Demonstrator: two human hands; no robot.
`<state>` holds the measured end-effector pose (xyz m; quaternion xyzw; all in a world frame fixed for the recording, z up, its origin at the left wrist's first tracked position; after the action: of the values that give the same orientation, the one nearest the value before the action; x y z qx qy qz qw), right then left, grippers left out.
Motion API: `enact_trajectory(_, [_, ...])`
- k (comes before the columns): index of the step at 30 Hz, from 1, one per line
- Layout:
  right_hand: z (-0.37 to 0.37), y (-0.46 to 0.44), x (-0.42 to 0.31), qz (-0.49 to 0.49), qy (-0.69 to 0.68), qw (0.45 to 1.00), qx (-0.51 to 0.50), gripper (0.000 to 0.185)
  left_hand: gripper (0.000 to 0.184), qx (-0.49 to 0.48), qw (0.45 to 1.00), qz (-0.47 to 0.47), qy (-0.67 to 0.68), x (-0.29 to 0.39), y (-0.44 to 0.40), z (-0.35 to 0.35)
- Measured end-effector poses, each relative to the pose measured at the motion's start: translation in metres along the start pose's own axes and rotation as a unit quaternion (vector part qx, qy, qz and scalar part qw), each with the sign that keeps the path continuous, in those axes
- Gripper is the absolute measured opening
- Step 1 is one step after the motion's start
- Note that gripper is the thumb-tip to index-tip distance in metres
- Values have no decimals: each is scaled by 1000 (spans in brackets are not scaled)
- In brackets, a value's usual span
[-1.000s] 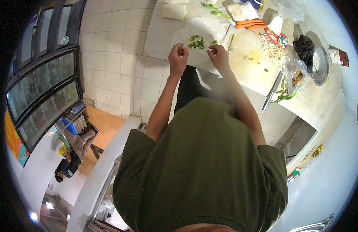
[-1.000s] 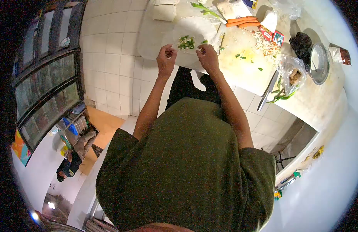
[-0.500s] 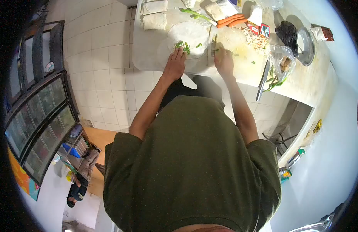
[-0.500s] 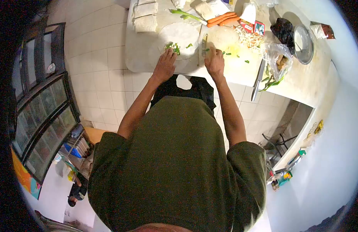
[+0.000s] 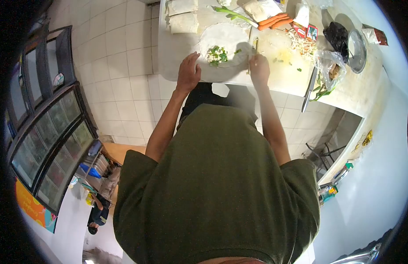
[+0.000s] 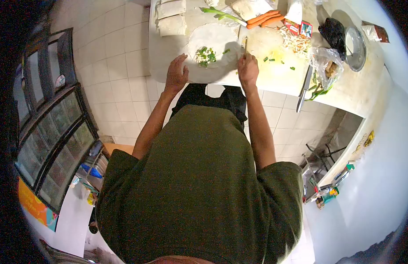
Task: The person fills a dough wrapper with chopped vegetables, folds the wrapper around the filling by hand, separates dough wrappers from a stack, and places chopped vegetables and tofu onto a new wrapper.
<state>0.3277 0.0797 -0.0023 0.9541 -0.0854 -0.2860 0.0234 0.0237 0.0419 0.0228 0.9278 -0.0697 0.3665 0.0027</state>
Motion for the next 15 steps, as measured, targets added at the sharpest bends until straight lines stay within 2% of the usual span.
enact_trajectory(2, [3, 5, -4, 19, 22, 999, 20, 17, 40, -10, 1000, -6, 1, -5, 1, 1])
enact_trajectory(5, [-12, 4, -11, 35, 123, 988, 89, 16, 38, -19, 1000, -13, 14, -3, -7, 3])
enact_trajectory(8, [-5, -5, 11, 52, 98, 994, 26, 20, 38, -17, 999, 1, 35, 4, -11, 4])
enact_trajectory(11, [-8, -10, 13, 17, 64, 998, -7, 18, 38, -12, 999, 19, 39, 8, -12, 5])
enact_trajectory(15, [-4, -19, 21, 15, 50, 999, -6, 16, 37, -24, 998, 25, 45, 7, -17, 6])
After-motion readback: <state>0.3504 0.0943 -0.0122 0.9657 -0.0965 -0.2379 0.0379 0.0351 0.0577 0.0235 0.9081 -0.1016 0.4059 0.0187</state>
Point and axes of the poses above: each hand's wrist, its own y-axis away from the middle knuckle, its own z-axis out of the palm, x = y × z, the point moved 9 cm from there along -y, towards the middle knuckle, and after that the axes turned 3 degrees about z, right-handed, at the moved point
